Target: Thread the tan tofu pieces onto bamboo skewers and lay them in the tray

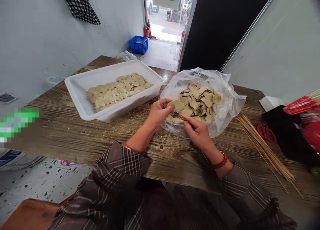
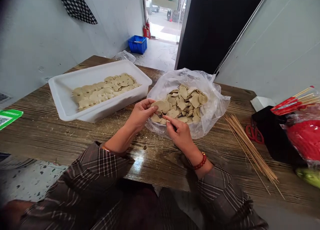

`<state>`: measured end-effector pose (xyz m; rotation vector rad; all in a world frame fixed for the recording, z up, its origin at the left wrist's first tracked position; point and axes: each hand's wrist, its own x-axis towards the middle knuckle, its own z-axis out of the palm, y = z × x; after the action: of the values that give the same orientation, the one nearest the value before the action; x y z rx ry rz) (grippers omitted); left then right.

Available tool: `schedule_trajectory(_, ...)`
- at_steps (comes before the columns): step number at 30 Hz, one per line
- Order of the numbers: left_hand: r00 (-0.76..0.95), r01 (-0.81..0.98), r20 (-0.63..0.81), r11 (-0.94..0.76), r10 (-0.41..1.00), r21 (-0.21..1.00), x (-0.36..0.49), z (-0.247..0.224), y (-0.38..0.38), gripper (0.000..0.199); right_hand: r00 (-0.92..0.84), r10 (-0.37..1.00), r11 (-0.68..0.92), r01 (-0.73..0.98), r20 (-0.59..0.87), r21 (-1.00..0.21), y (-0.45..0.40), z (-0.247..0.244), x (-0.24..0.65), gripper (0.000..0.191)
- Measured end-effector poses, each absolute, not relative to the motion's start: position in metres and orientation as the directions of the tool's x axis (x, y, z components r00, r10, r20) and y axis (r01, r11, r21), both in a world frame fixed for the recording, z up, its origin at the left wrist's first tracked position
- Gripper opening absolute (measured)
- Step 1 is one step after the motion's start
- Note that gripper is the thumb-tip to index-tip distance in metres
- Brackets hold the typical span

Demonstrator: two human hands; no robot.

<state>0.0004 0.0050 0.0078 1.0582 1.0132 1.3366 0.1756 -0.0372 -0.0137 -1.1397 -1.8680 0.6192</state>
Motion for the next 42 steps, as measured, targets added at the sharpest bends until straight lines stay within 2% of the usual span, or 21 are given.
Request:
schedule_trajectory(8,0.002,-0.204,0.08,-0.078,0.997,0.976,0.0025,0.0078,0.0023,0.012,-0.213,0.896,0.443,0.464,0.389,-0.767,-0.0389,-0.0111,0.1763,0.032)
schedule_trajectory(23,0.008,-0.198,0.076,-0.073,0.997,0.977,0.0021,0.0075,0.001,0.019,-0.205,0.905,0.426,0.482,0.374,-0.766,-0.036,-0.0138,0.1754,0.034)
schedule_trajectory(33,0.028,-0.061,0.149,-0.147,0.989,0.987,0.0052,0.0096,-0.0029,0.017,-0.179,0.905,0.422,0.496,0.386,-0.759,-0.033,-0.0166,0.1752,0.03)
schedule_trajectory(42,0.028,-0.191,0.06,-0.054,0.998,0.98,0.0087,0.0074,-0.0029,0.023,-0.134,0.909,0.404,0.508,0.394,-0.76,-0.0343,-0.0122,0.1741,0.026)
